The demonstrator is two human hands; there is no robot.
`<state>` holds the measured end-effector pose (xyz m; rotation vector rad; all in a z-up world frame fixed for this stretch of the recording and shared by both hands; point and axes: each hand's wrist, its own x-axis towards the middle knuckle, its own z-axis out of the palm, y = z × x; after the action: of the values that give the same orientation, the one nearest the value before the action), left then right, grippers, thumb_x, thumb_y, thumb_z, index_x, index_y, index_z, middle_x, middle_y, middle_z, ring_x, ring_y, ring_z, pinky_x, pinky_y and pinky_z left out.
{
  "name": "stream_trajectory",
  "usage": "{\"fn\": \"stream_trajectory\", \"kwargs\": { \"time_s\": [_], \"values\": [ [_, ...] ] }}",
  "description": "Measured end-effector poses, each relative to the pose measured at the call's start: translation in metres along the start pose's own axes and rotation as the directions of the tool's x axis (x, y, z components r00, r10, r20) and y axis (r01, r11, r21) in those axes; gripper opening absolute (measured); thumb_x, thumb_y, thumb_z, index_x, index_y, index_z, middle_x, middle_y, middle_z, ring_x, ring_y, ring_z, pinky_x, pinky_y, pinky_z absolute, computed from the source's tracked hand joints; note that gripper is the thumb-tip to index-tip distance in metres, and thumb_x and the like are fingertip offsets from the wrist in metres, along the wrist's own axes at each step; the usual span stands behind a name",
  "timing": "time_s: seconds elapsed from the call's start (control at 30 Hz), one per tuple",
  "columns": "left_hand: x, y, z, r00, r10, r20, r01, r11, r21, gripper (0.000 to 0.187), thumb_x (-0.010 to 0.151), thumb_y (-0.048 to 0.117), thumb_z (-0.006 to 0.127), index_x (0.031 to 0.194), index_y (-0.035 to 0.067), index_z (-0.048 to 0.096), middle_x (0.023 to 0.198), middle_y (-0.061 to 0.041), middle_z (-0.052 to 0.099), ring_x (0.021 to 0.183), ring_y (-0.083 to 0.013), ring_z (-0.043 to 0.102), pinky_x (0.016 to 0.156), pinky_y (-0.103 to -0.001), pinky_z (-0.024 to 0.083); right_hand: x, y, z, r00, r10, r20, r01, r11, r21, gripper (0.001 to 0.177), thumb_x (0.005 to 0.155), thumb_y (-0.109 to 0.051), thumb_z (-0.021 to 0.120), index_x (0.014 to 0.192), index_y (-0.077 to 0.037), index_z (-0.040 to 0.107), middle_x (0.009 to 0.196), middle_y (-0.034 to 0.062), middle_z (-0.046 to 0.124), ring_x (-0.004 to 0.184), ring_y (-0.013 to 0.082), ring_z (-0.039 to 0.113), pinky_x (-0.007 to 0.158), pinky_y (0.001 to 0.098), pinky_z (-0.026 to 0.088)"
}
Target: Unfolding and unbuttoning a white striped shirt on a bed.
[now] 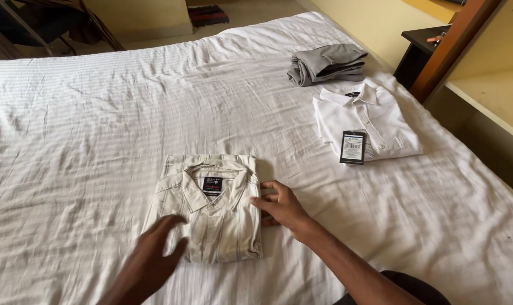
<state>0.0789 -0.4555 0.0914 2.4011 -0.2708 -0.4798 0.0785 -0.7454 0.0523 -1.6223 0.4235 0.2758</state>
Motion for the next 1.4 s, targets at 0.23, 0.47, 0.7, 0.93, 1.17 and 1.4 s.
{"fn": "stream_trajectory", "kwargs": {
  "time_s": [0.23,0.47,0.7,0.93,1.17,1.4],
  "values": [
    [0.051,-0.114,-0.001,0.951,-0.221,-0.218,0.209,0.975,-0.078,0.058,0.090,0.025,0.077,0.137,0.001,0.052,0.139,-0.023,0.059,0.120,-0.0352,0.065,0.094,-0.048,0.059,0.009,0.009,-0.001,0.993,-0.111,-0.041,0.111,0.994,0.017,0.056,0.087,-0.013,0.074,0.139,-0.005,0.053,0.105,0.0143,0.078,0.085,0.0167,0.076,0.072,0.0340,0.066],
    [0.043,-0.086,0.003,0.952,-0.255,-0.169,0.241,0.965,-0.099,0.060,0.084,0.032,0.079,0.134,0.008,0.055,0.121,-0.018,0.062,0.106,-0.0323,0.068,0.086,-0.047,0.064,0.006,-0.001,-0.001,0.975,-0.102,-0.200,0.086,0.993,-0.086,0.056,0.084,-0.012,0.077,0.137,-0.010,0.058,0.104,0.0104,0.078,0.084,0.0168,0.073,0.071,0.0328,0.061],
    [0.054,-0.091,0.006,0.948,-0.278,-0.156,0.271,0.961,-0.062,0.051,0.085,0.035,0.080,0.124,0.008,0.061,0.117,-0.016,0.064,0.114,-0.0299,0.063,0.092,-0.045,0.057,0.017,0.012,-0.004,0.816,-0.543,-0.200,0.285,0.678,-0.677,0.051,0.082,-0.028,0.082,0.128,-0.013,0.065,0.101,0.0043,0.064,0.069,0.0160,0.062,0.065,0.0316,0.057],
    [0.055,-0.083,0.006,0.932,-0.322,-0.163,0.314,0.946,-0.076,0.068,0.084,0.034,0.082,0.134,0.002,0.050,0.126,-0.022,0.060,0.110,-0.0334,0.067,0.086,-0.046,0.062,0.024,0.012,-0.006,0.862,-0.495,-0.110,0.288,0.657,-0.696,0.063,0.083,-0.039,0.080,0.136,-0.013,0.058,0.105,0.0042,0.059,0.070,0.0138,0.060,0.062,0.0317,0.056],
    [0.046,-0.067,-0.001,0.903,-0.425,-0.060,0.391,0.872,-0.296,0.053,0.092,0.041,0.073,0.122,-0.002,0.062,0.098,-0.022,0.077,0.084,-0.0307,0.075,0.071,-0.045,0.060,0.025,0.009,-0.009,0.876,-0.472,-0.097,0.263,0.636,-0.725,0.059,0.086,-0.039,0.078,0.138,-0.016,0.060,0.105,0.0024,0.061,0.076,0.0141,0.068,0.067,0.0321,0.058],
    [0.033,-0.044,-0.005,0.904,-0.399,-0.151,0.331,0.880,-0.341,0.035,0.093,0.033,0.069,0.112,0.004,0.069,0.090,-0.017,0.079,0.072,-0.0251,0.074,0.065,-0.042,0.057,0.015,-0.001,-0.004,0.869,-0.475,-0.140,0.254,0.670,-0.698,0.041,0.084,-0.030,0.080,0.119,-0.012,0.067,0.095,-0.0022,0.071,0.073,0.0097,0.073,0.064,0.0332,0.058]
  ]
}}
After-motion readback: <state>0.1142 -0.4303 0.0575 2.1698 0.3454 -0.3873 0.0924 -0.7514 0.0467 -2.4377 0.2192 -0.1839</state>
